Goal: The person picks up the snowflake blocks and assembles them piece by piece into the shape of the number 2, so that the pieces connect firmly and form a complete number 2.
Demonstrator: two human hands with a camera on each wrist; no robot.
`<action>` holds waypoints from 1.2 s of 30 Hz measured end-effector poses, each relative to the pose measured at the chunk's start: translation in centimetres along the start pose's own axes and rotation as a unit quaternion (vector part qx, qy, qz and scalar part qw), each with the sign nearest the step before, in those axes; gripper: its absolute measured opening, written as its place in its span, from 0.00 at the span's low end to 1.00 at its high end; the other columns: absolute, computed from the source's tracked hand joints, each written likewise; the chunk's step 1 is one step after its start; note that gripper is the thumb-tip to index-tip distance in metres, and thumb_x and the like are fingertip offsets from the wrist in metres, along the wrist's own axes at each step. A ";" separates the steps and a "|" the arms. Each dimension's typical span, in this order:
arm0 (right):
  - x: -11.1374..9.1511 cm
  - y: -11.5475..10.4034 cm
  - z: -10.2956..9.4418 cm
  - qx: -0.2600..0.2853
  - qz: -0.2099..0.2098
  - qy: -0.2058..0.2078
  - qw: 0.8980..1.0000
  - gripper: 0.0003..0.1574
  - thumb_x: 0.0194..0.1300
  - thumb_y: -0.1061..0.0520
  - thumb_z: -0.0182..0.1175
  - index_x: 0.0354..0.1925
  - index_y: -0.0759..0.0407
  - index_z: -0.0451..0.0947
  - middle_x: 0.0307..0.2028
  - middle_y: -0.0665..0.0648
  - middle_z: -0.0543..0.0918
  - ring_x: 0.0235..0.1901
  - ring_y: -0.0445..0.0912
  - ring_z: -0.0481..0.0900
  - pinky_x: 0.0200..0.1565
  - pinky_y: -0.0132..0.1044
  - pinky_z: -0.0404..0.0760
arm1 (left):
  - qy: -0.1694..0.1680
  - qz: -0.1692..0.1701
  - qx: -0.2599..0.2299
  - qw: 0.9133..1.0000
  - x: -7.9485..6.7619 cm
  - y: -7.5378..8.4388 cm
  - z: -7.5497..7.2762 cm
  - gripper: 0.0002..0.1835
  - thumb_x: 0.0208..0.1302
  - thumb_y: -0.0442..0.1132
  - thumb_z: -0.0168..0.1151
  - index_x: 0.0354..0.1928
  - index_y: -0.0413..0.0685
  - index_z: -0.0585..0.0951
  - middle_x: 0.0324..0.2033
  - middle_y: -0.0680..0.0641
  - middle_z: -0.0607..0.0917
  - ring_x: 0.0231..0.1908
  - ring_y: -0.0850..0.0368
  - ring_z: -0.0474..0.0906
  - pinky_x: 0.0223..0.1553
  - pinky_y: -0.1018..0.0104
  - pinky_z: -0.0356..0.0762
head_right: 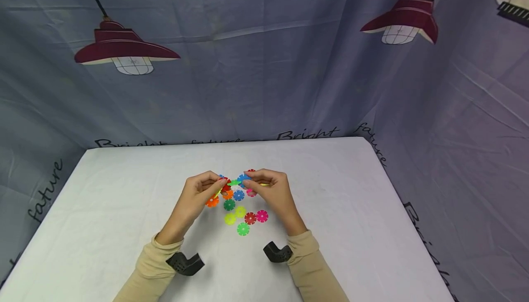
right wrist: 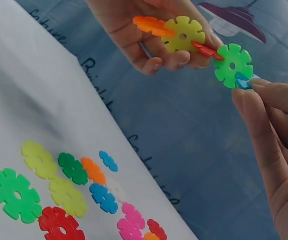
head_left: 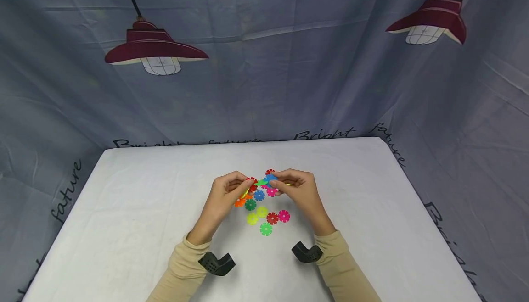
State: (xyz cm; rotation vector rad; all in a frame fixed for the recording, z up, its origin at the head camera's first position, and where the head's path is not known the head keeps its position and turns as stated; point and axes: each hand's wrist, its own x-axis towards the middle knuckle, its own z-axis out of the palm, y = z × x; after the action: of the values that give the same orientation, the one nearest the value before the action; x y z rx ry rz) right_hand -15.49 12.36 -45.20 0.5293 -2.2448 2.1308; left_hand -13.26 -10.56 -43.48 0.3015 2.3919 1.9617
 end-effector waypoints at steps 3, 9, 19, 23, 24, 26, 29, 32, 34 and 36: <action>0.0 0.1 0.1 0.003 -0.005 -0.001 1.000 0.15 0.64 0.66 0.71 0.49 0.70 0.86 0.47 0.71 0.88 0.28 0.43 0.89 0.39 0.54 0.89 | 0.002 0.003 0.006 1.000 0.0 0.0 0.0 0.10 0.73 0.44 0.66 0.39 0.44 0.87 0.40 0.44 0.91 0.40 0.46 0.87 0.41 0.70 0.84; 0.2 0.2 -0.1 0.013 -0.005 -0.023 1.000 0.20 0.68 0.63 0.68 0.54 0.74 0.83 0.54 0.73 0.86 0.33 0.42 0.90 0.39 0.44 0.90 | -0.018 -0.022 0.020 0.999 0.0 0.1 -0.5 0.12 0.73 0.47 0.66 0.40 0.45 0.87 0.42 0.45 0.92 0.41 0.49 0.89 0.46 0.66 0.84; 0.1 0.5 0.3 -0.012 0.041 -0.089 0.995 0.14 0.67 0.61 0.70 0.50 0.64 0.87 0.44 0.66 0.90 0.34 0.48 0.91 0.42 0.41 0.90 | -0.083 -0.042 0.040 0.995 -0.2 -0.2 -0.5 0.15 0.73 0.51 0.65 0.48 0.48 0.86 0.38 0.45 0.91 0.36 0.57 0.87 0.49 0.58 0.82; 0.2 0.3 0.7 -0.002 0.058 -0.115 0.992 0.15 0.67 0.62 0.69 0.51 0.66 0.86 0.45 0.69 0.89 0.36 0.52 0.91 0.42 0.41 0.90 | -0.110 -0.039 0.050 0.992 -0.2 -0.4 -0.4 0.13 0.74 0.48 0.64 0.46 0.46 0.86 0.33 0.41 0.89 0.28 0.57 0.83 0.37 0.65 0.82; 0.2 0.3 0.7 -0.005 0.061 -0.118 0.991 0.15 0.68 0.61 0.69 0.52 0.65 0.86 0.45 0.69 0.89 0.37 0.53 0.91 0.42 0.41 0.90 | -0.111 -0.037 0.054 0.992 -0.2 -0.4 -0.4 0.13 0.74 0.47 0.64 0.45 0.45 0.86 0.33 0.40 0.89 0.27 0.57 0.82 0.35 0.66 0.81; 0.2 0.3 0.6 -0.015 0.067 -0.124 0.990 0.16 0.69 0.58 0.68 0.53 0.64 0.86 0.46 0.70 0.89 0.40 0.57 0.91 0.43 0.40 0.90 | -0.105 -0.034 0.062 0.992 -0.2 -0.3 -0.5 0.12 0.74 0.46 0.64 0.44 0.45 0.86 0.35 0.40 0.89 0.28 0.58 0.82 0.34 0.68 0.80; 0.2 0.4 0.2 -0.063 0.071 -0.130 0.987 0.17 0.70 0.54 0.68 0.53 0.61 0.86 0.45 0.68 0.89 0.42 0.60 0.90 0.44 0.38 0.90 | -0.086 -0.030 0.071 0.993 -0.1 -0.3 -0.7 0.12 0.74 0.46 0.64 0.45 0.44 0.87 0.38 0.39 0.90 0.31 0.58 0.85 0.36 0.67 0.81; 0.2 0.9 -0.6 -0.157 0.079 -0.136 0.975 0.18 0.67 0.51 0.71 0.51 0.59 0.87 0.39 0.61 0.90 0.39 0.54 0.89 0.42 0.34 0.88 | -0.065 -0.035 0.071 0.995 0.1 -0.3 -0.9 0.12 0.74 0.46 0.64 0.45 0.44 0.87 0.39 0.38 0.90 0.33 0.57 0.86 0.37 0.67 0.81; -0.1 1.3 -1.2 -0.224 0.095 -0.151 0.958 0.18 0.63 0.51 0.74 0.49 0.59 0.87 0.33 0.54 0.87 0.34 0.48 0.85 0.39 0.32 0.85 | -0.055 -0.042 0.069 0.995 0.1 -0.3 -1.0 0.12 0.74 0.45 0.64 0.46 0.44 0.87 0.39 0.39 0.90 0.32 0.56 0.84 0.37 0.66 0.80; -0.5 2.1 -1.8 -0.276 0.115 -0.173 0.939 0.19 0.58 0.53 0.78 0.46 0.60 0.87 0.29 0.49 0.84 0.31 0.43 0.80 0.35 0.31 0.81 | -0.046 -0.049 0.069 0.995 0.1 -0.3 -1.1 0.11 0.75 0.44 0.63 0.47 0.44 0.86 0.39 0.40 0.90 0.32 0.57 0.83 0.37 0.66 0.79</action>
State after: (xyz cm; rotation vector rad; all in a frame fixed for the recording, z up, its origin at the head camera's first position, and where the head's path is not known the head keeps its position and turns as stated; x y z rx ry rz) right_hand -15.89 14.30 -47.20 0.6763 -3.0662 1.4353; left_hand -13.53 -11.65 -43.50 0.2667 2.4380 1.7089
